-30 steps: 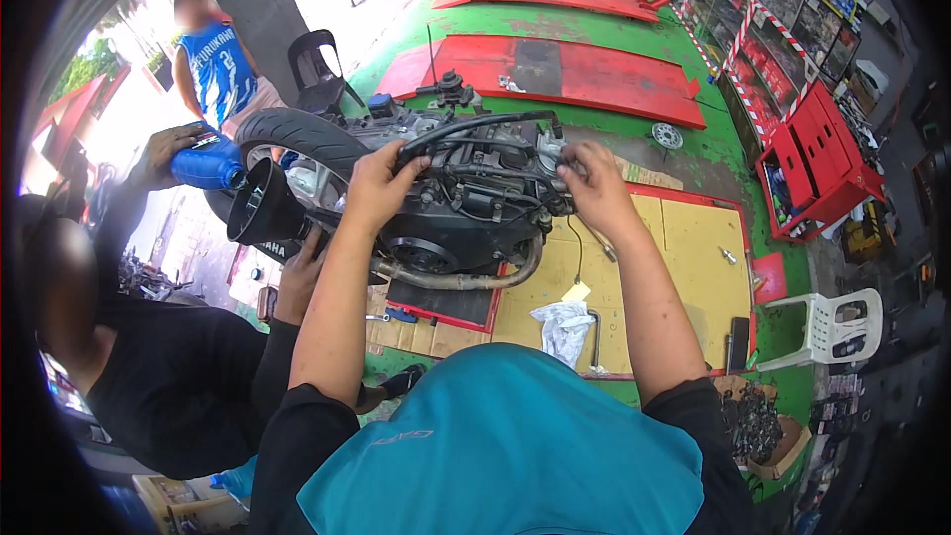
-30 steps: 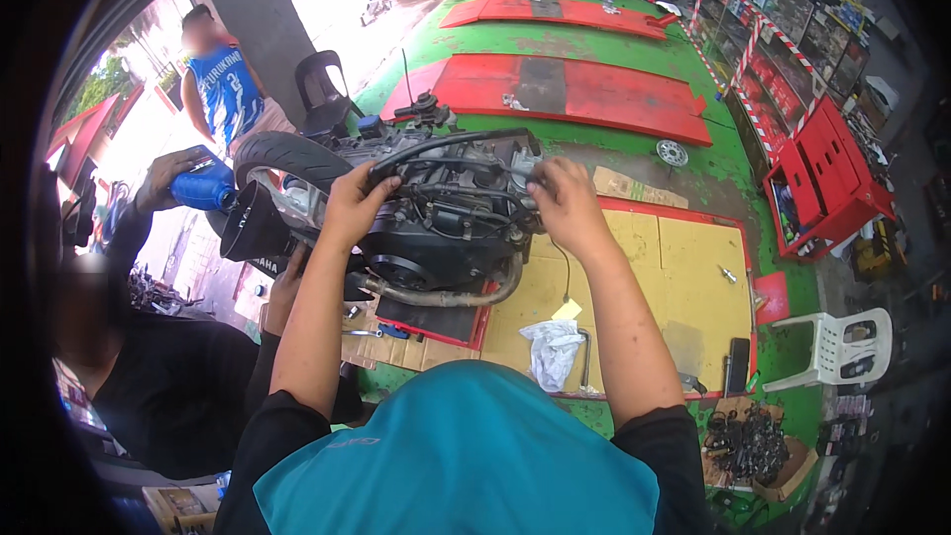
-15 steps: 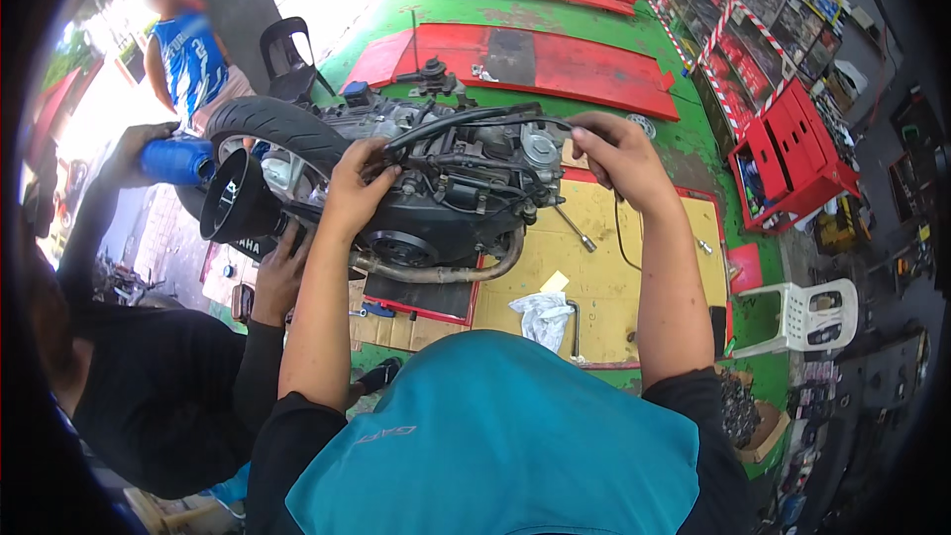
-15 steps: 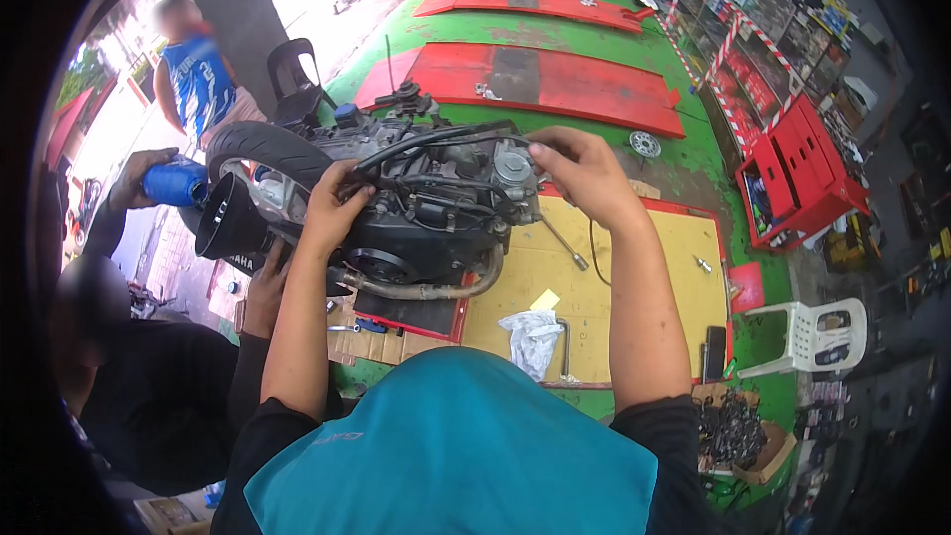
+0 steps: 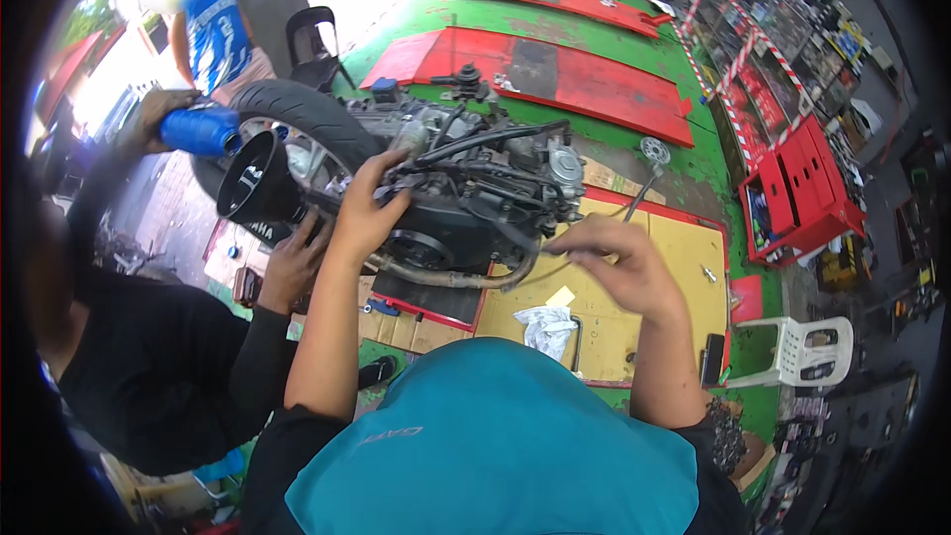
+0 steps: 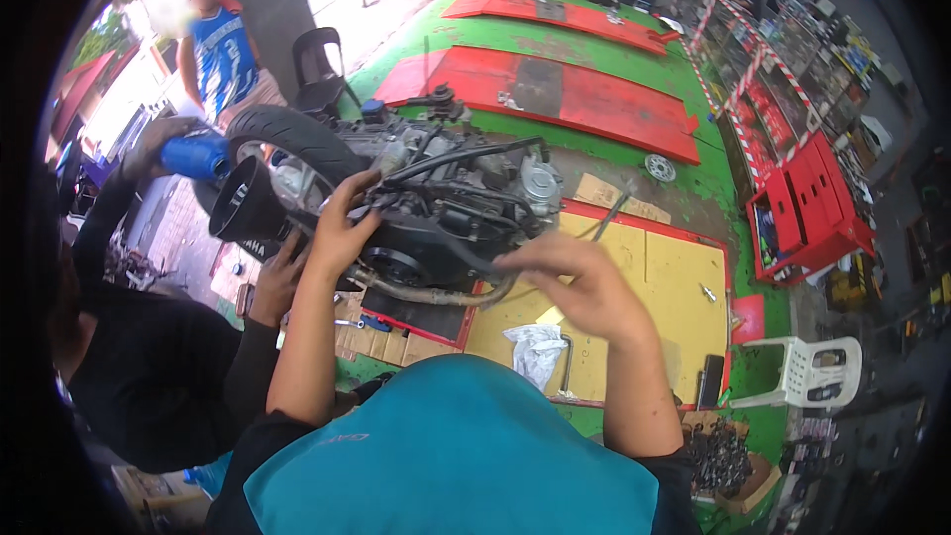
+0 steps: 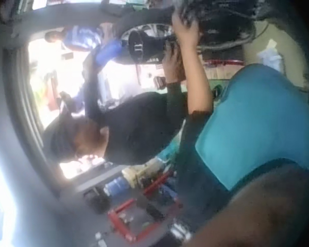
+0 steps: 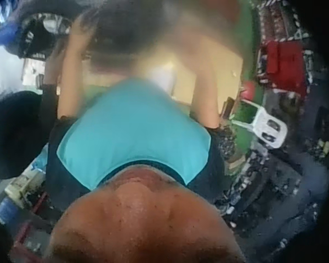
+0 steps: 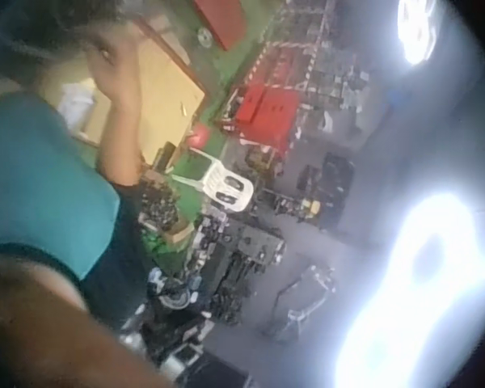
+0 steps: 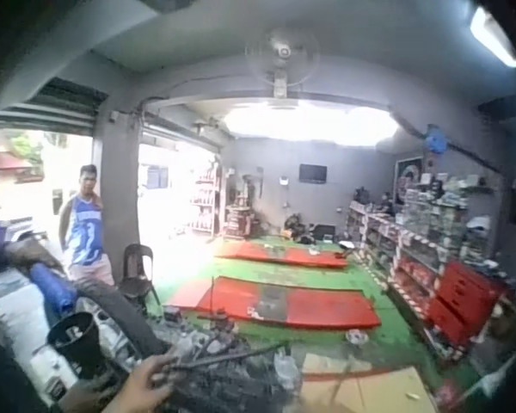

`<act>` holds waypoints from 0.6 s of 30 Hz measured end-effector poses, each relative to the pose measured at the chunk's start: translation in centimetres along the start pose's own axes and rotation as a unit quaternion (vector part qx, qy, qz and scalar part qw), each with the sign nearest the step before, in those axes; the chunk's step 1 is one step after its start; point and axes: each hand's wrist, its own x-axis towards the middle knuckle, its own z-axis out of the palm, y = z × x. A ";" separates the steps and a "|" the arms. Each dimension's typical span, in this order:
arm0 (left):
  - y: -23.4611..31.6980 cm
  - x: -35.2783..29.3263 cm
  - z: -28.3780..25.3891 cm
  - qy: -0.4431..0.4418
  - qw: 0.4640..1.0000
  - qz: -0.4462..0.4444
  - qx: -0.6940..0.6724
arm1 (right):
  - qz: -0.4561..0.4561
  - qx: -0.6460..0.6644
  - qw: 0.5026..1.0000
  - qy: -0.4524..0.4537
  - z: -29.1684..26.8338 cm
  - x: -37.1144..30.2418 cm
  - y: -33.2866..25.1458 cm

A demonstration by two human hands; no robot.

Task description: The person pours oil into a motorcycle engine using a funnel while another person assists. The person then removes the funnel and installs a metal side cover onto the motorcycle frame, securing it with bolts.

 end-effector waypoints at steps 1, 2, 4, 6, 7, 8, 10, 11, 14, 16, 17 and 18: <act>0.0 -0.8 -0.1 -0.001 1.000 0.006 -0.009 | -0.044 -0.070 0.996 -0.025 0.4 -0.6 -0.3; 0.2 -1.5 -0.1 -0.004 1.000 0.013 -0.016 | -0.027 -0.086 0.996 -0.016 1.3 -1.3 -0.4; 0.7 -3.3 -0.3 0.004 1.000 0.002 0.000 | -0.070 -0.122 0.990 -0.008 2.7 -2.1 -0.1; -0.1 -5.0 -0.3 0.013 0.999 -0.001 -0.031 | -0.090 -0.140 0.986 -0.005 3.7 -2.6 0.4; 0.3 -5.8 -0.1 0.018 0.999 -0.017 -0.038 | -0.086 -0.140 0.986 -0.001 4.2 -2.9 0.6; 0.4 -6.4 -0.1 0.016 0.998 -0.039 -0.044 | -0.082 -0.133 0.988 0.005 4.6 -3.2 0.8; 0.9 -7.0 0.0 0.017 0.995 -0.069 -0.067 | -0.082 -0.134 0.987 0.013 4.8 -3.6 1.2; 1.4 -7.2 0.0 0.020 0.993 -0.077 -0.083 | -0.083 -0.133 0.988 0.015 4.9 -3.9 1.4; 2.8 -7.3 0.8 -0.001 0.982 -0.087 -0.170 | -0.079 -0.146 0.986 0.029 4.7 -4.5 1.6; 3.0 -7.3 0.7 -0.045 0.989 -0.056 -0.125 | -0.080 -0.146 0.986 0.033 4.8 -5.0 1.9; 3.3 -7.5 0.9 -0.050 0.994 -0.044 -0.081 | -0.071 -0.149 0.985 0.043 4.8 -5.3 1.8; 3.5 -7.8 1.2 -0.049 0.996 -0.047 -0.056 | -0.064 -0.150 0.985 0.053 4.7 -5.8 1.6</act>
